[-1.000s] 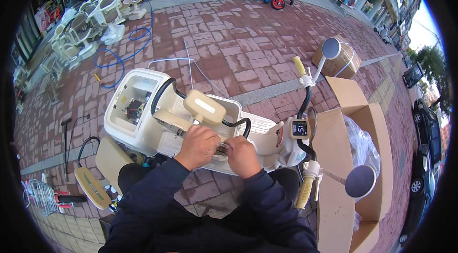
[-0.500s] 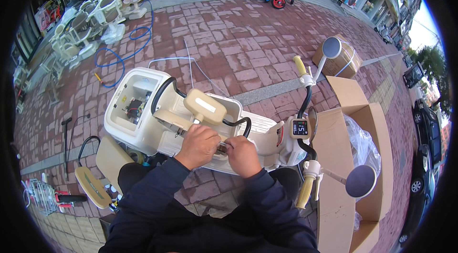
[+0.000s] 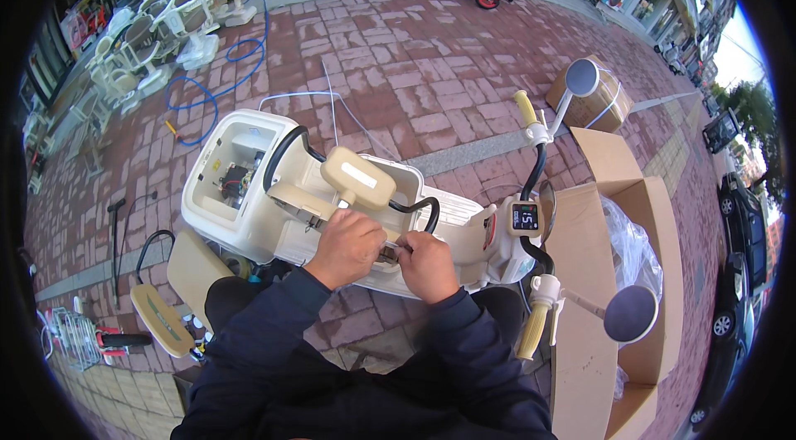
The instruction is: The person assembles a child's electric scooter by attaching the handlebar, mirrors, and seat. They unwrap components, connect the handlebar to the stem, install rearview mirrors, and secure the seat with screws.
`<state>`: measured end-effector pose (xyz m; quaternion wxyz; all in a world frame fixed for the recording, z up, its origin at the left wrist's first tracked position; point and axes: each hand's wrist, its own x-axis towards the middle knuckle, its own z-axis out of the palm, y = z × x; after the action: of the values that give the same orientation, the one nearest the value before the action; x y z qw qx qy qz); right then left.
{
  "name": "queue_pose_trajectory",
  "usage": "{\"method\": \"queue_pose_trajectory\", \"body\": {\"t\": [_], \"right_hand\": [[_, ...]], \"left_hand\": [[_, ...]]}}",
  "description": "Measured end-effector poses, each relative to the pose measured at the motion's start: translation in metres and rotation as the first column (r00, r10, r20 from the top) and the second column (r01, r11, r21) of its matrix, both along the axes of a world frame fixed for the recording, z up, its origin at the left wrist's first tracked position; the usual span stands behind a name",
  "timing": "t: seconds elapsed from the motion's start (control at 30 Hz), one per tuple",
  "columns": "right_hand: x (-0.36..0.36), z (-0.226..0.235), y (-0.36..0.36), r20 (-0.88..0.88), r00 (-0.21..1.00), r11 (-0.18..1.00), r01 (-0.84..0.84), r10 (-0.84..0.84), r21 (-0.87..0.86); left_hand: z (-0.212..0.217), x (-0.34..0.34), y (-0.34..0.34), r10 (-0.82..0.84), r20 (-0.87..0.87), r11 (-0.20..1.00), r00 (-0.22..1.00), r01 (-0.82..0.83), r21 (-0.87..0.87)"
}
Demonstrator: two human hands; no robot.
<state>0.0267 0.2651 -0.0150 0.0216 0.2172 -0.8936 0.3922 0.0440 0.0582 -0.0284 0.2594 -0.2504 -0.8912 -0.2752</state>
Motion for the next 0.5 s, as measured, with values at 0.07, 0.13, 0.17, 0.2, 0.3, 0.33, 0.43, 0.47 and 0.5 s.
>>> {"method": "queue_pose_trajectory", "body": {"t": [0.07,0.13,0.17,0.2,0.3,0.33,0.43,0.47,0.5], "right_hand": [[-0.002,-0.002,0.0,-0.014,1.0,0.999,-0.011,0.012,0.044],[-0.002,-0.005,-0.001,-0.022,1.0,1.0,0.009,-0.008,0.028],[-0.001,-0.006,-0.001,-0.044,0.999,1.0,-0.004,0.004,0.014],[-0.002,-0.007,-0.001,-0.064,0.998,1.0,-0.01,0.011,0.013],[-0.003,-0.009,-0.004,-0.099,0.994,0.999,-0.046,0.045,-0.008],[-0.003,-0.009,-0.006,-0.128,0.99,0.998,-0.058,0.056,-0.015],[-0.004,-0.01,-0.009,-0.122,0.992,0.999,-0.038,0.034,-0.026],[-0.005,-0.01,-0.009,-0.108,0.994,0.999,-0.032,0.029,-0.029],[-0.005,-0.01,-0.009,-0.102,0.994,0.999,-0.031,0.028,-0.034]], "left_hand": [[0.005,0.002,0.0,0.033,-0.014,0.999,0.999,-0.033,0.003],[0.01,0.006,-0.002,0.093,-0.03,0.996,0.995,-0.092,0.008],[0.013,0.009,-0.007,0.128,-0.002,0.992,0.992,-0.128,0.004],[0.015,0.009,-0.01,0.109,0.021,0.994,0.994,-0.109,0.001],[0.016,0.011,-0.019,0.06,0.005,0.998,0.998,-0.06,-0.027],[0.015,0.01,-0.02,0.06,0.001,0.997,0.998,-0.06,-0.041],[0.012,0.01,-0.019,0.072,-0.018,0.995,0.997,-0.073,-0.072],[0.012,0.01,-0.018,0.082,-0.026,0.994,0.996,-0.084,-0.077],[0.012,0.01,-0.017,0.09,-0.033,0.993,0.995,-0.092,-0.08]]}}
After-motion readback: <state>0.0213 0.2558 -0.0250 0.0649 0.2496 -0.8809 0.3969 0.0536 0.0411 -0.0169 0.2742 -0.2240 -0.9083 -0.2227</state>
